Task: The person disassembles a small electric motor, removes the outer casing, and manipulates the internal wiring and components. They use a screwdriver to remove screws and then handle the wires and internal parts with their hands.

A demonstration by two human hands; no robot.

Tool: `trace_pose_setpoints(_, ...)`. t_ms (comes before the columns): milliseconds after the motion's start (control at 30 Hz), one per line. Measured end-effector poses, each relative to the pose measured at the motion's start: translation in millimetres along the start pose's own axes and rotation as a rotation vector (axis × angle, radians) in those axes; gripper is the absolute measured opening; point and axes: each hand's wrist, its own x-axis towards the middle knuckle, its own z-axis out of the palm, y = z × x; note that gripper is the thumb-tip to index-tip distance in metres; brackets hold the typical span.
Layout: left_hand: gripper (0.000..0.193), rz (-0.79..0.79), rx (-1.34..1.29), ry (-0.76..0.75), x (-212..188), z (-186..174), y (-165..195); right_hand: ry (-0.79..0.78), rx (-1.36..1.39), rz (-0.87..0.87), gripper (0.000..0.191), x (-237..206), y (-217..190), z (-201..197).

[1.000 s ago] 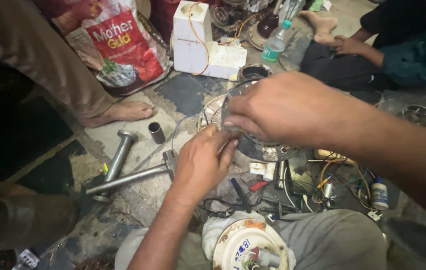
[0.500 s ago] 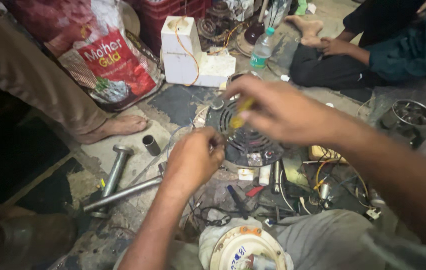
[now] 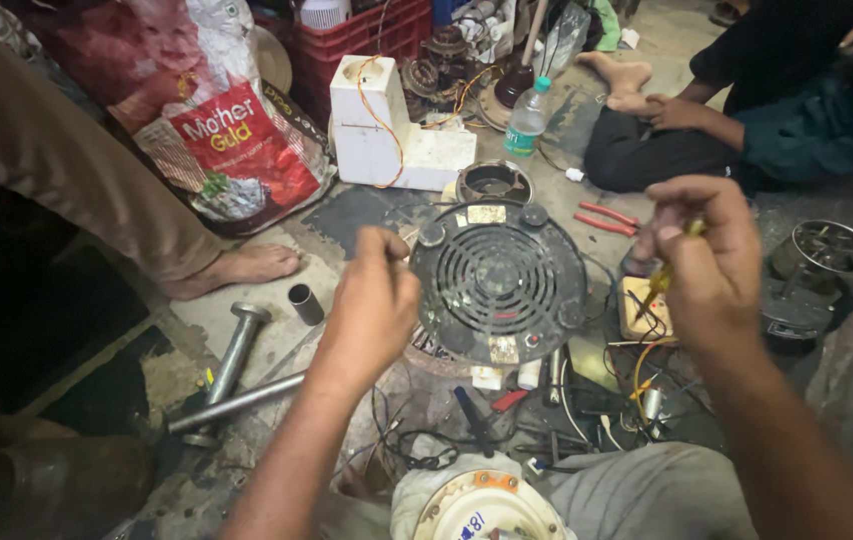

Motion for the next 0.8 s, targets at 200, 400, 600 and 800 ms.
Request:
trace_pose_setpoints(200,0.029,-0.186,-0.534,-0.055,-37.3,18.8,-22.2,-0.469,-1.030,-0.067,0.049,-17.2,-4.8,20.8)
trace_pose_setpoints(400,0.033,-0.094,-0.383,0.013,-57.2,4.4,4.4,-0.398,-0.977,0.049,0.032,-3.5,-20.0,27.0)
trace_pose_setpoints(600,0.032,0.296,-0.212,0.027,-36.4,-17.8,34.3,-0.345,-1.043,-0.360,0.024,57.0,-59.1,21.3)
trace_pose_setpoints(800,0.052,0.488,0.294,0.278,-11.5,-13.3,23.8,-0.250,-0.991,-0.113,0.025,80.4,-53.1,48.9)
